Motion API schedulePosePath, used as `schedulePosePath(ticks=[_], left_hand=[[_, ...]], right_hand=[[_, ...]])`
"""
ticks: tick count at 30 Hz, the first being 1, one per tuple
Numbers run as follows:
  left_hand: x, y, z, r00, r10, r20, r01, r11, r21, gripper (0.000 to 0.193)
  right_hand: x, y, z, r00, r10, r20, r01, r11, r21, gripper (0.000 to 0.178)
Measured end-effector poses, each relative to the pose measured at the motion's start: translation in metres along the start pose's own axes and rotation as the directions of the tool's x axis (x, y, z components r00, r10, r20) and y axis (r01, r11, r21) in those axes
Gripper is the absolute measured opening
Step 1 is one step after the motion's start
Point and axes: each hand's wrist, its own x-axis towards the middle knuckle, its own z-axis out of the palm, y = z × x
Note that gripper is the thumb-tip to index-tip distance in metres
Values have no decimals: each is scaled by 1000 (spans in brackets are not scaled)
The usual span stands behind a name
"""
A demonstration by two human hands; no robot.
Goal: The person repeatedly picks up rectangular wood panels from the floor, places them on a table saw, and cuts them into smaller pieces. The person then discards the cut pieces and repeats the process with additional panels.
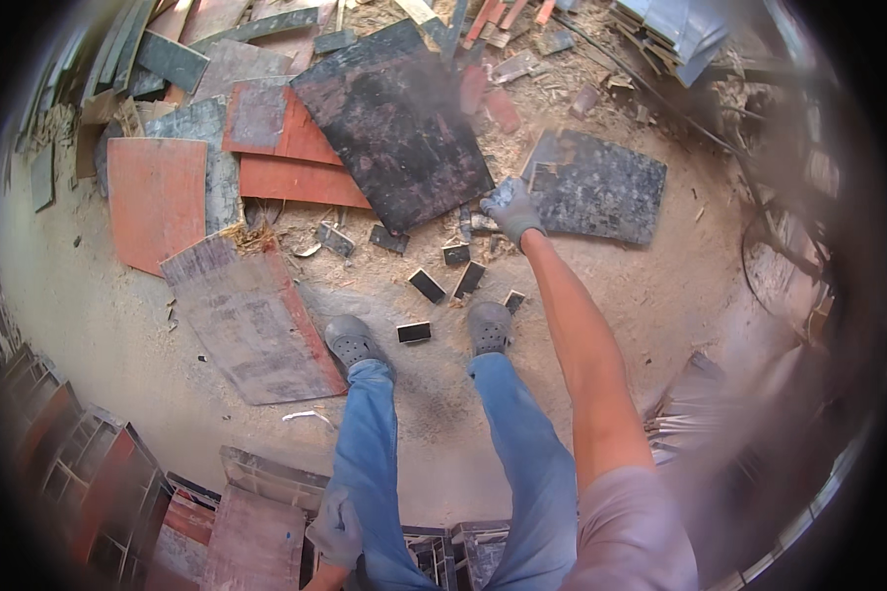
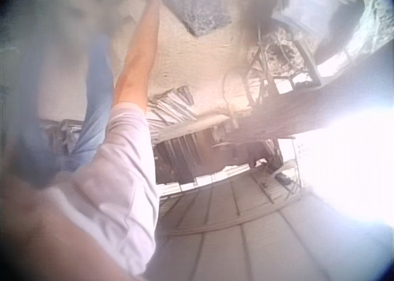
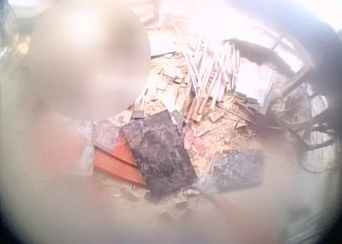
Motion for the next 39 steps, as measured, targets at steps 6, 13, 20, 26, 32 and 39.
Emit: schedulePosePath(ticks=[6, 13, 20, 26, 32, 39], left_hand=[[25, -23, -5, 997, 61, -39, -64, 995, -77, 17], [1, -35, -13, 995, -96, 36, 99, 988, -121, 18], [3, -14, -19, 997, -49, 54, 52, 997, -62, 26], [-11, 5, -18, 996, -32, 88, 54, 967, -250, 56], [15, 102, 2, 870, -139, 473, 488, 96, -868, 78], [-3, 185, -96, 854, 9, 521, 497, 285, -820, 19]], right_hand=[[108, 20, 25, 985, 119, -124, -116, 993, 31, 142], [-16, -36, 89, 906, -130, 402, -138, 807, 574, 57], [-292, -65, 37, 924, -51, 379, -271, 612, 743, 27], [-443, -56, -78, 831, 82, 550, -449, 683, 577, 29], [-546, -77, -121, 967, -184, 175, 159, 977, 143, 58], [-673, -116, -182, 848, -524, -77, 526, 850, 4, 72]])
